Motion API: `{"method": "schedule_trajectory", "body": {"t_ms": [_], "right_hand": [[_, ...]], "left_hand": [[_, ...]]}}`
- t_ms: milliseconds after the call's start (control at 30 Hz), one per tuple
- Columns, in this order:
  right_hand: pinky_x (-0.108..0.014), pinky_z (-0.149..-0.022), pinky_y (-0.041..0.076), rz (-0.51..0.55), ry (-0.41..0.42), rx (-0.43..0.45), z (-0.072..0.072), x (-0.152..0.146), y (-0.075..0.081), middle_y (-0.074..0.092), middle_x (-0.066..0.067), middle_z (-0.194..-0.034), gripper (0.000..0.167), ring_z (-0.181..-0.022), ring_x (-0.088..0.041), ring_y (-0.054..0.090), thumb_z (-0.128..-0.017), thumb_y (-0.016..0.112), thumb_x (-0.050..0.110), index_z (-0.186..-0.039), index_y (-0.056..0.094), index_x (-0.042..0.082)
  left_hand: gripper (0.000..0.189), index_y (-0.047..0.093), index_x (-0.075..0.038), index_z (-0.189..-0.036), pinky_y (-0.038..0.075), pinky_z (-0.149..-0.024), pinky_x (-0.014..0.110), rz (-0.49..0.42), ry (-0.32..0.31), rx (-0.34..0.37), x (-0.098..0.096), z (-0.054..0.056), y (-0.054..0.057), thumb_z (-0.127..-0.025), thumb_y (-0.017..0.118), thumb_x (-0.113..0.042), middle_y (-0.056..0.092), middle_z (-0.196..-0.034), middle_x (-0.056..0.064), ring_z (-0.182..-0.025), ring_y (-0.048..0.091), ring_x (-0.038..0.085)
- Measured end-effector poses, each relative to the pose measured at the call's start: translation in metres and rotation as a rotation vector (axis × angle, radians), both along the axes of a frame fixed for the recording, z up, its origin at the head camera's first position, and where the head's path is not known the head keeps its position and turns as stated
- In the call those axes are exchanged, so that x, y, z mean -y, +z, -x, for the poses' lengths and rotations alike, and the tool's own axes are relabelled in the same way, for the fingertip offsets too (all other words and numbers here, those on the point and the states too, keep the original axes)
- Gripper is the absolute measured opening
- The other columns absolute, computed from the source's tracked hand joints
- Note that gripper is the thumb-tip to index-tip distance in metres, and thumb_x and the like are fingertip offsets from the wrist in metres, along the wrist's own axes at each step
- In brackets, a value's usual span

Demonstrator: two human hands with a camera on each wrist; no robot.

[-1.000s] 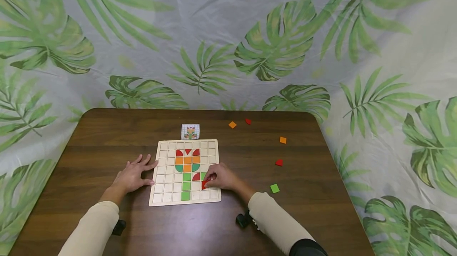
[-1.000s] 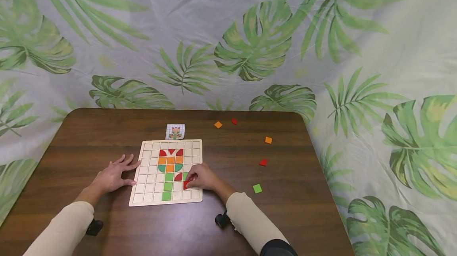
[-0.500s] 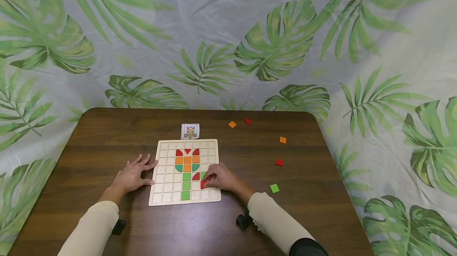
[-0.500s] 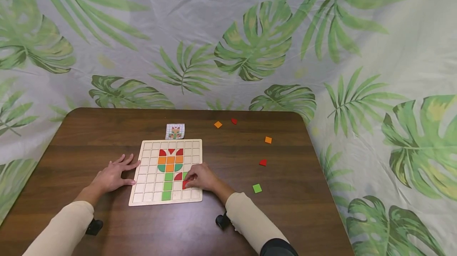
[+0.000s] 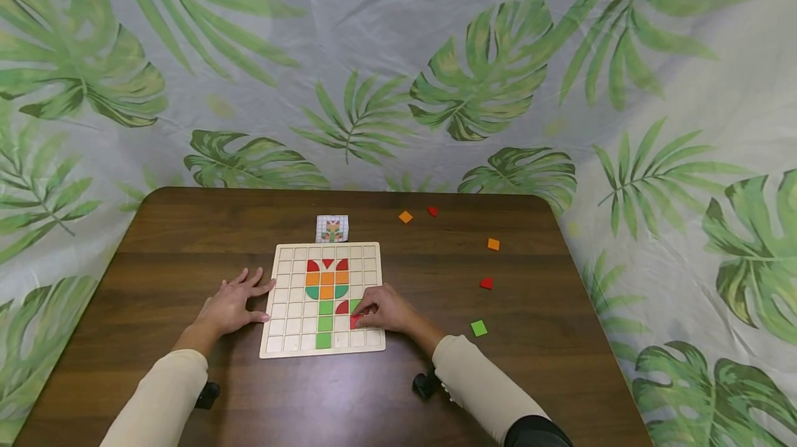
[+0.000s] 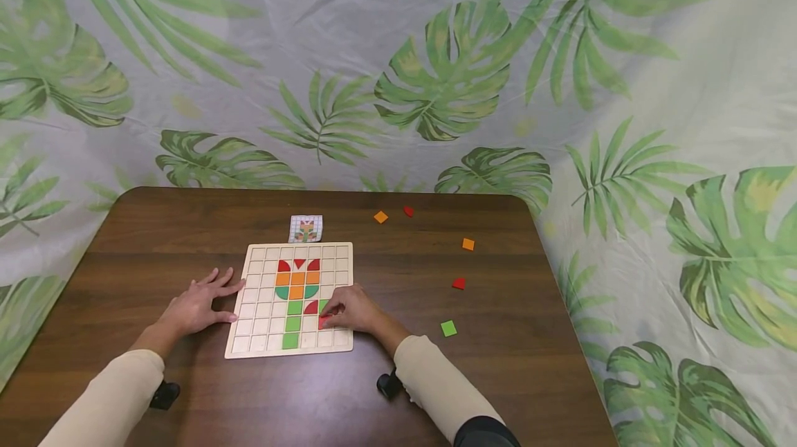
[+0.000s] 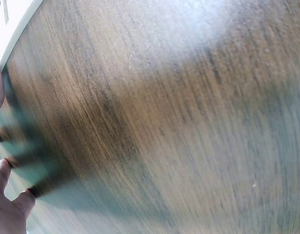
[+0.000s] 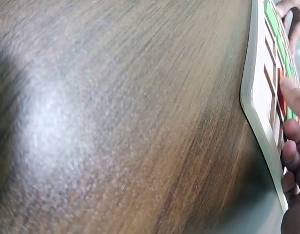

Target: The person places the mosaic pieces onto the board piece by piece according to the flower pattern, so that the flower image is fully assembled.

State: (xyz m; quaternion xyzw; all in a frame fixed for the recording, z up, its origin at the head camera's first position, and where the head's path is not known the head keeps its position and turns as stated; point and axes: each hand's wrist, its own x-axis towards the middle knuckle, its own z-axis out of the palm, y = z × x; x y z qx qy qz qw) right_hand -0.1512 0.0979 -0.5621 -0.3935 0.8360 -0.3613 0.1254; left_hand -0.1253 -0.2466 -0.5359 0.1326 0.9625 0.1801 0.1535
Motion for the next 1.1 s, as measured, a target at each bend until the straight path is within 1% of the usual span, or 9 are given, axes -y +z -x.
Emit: {"method": "schedule_trajectory", "body": {"t_ms": [167, 367, 700, 933, 1100], "right_hand": [[-0.014, -0.055, 0.035, -0.005, -0.001, -0.010, -0.0002, 0.0000, 0.0008, 0.060, 0.005, -0.071, 0.017, -0.063, -0.004, 0.046, -0.077, 0.082, 0.021, -0.091, 0.079, 0.011], [-0.013, -0.056, 0.036, -0.020, -0.023, -0.007, -0.0002, 0.0013, 0.0006, 0.061, 0.007, -0.072, 0.016, -0.064, -0.002, 0.047, -0.078, 0.082, 0.021, -0.090, 0.080, 0.012], [-0.014, -0.055, 0.035, -0.031, -0.054, 0.025, -0.0014, 0.0019, 0.0013, 0.061, 0.005, -0.071, 0.018, -0.063, -0.001, 0.046, -0.075, 0.084, 0.022, -0.089, 0.079, 0.011], [-0.015, -0.056, 0.037, -0.018, -0.086, 0.067, -0.0025, 0.0013, 0.0026, 0.060, 0.005, -0.071, 0.019, -0.063, -0.004, 0.047, -0.074, 0.085, 0.021, -0.087, 0.077, 0.009], [-0.015, -0.056, 0.038, 0.006, -0.090, 0.075, -0.0026, 0.0015, 0.0013, 0.060, 0.003, -0.071, 0.018, -0.063, -0.004, 0.047, -0.074, 0.085, 0.020, -0.086, 0.077, 0.009]], "left_hand": [[0.081, 0.045, -0.016, -0.144, 0.016, -0.106, 0.071, -0.001, 0.004, 0.008, -0.0005, 0.0006, 0.0011, -0.075, 0.076, -0.045, 0.029, -0.153, 0.023, -0.140, 0.018, 0.049], [0.081, 0.045, -0.015, -0.144, 0.015, -0.106, 0.071, -0.005, 0.006, 0.008, -0.0008, 0.0007, 0.0020, -0.075, 0.076, -0.045, 0.028, -0.152, 0.024, -0.140, 0.018, 0.049], [0.081, 0.045, -0.015, -0.144, 0.015, -0.106, 0.071, -0.006, -0.002, 0.003, 0.0002, 0.0006, 0.0000, -0.075, 0.077, -0.044, 0.029, -0.152, 0.025, -0.140, 0.018, 0.050], [0.084, 0.043, -0.015, -0.145, 0.012, -0.106, 0.071, -0.017, 0.011, 0.032, 0.0009, 0.0021, 0.0000, -0.074, 0.077, -0.045, 0.026, -0.153, 0.025, -0.140, 0.015, 0.050], [0.084, 0.043, -0.014, -0.145, 0.011, -0.106, 0.071, -0.017, 0.016, 0.039, 0.0010, 0.0016, 0.0010, -0.074, 0.077, -0.044, 0.025, -0.154, 0.025, -0.141, 0.014, 0.049]]}}
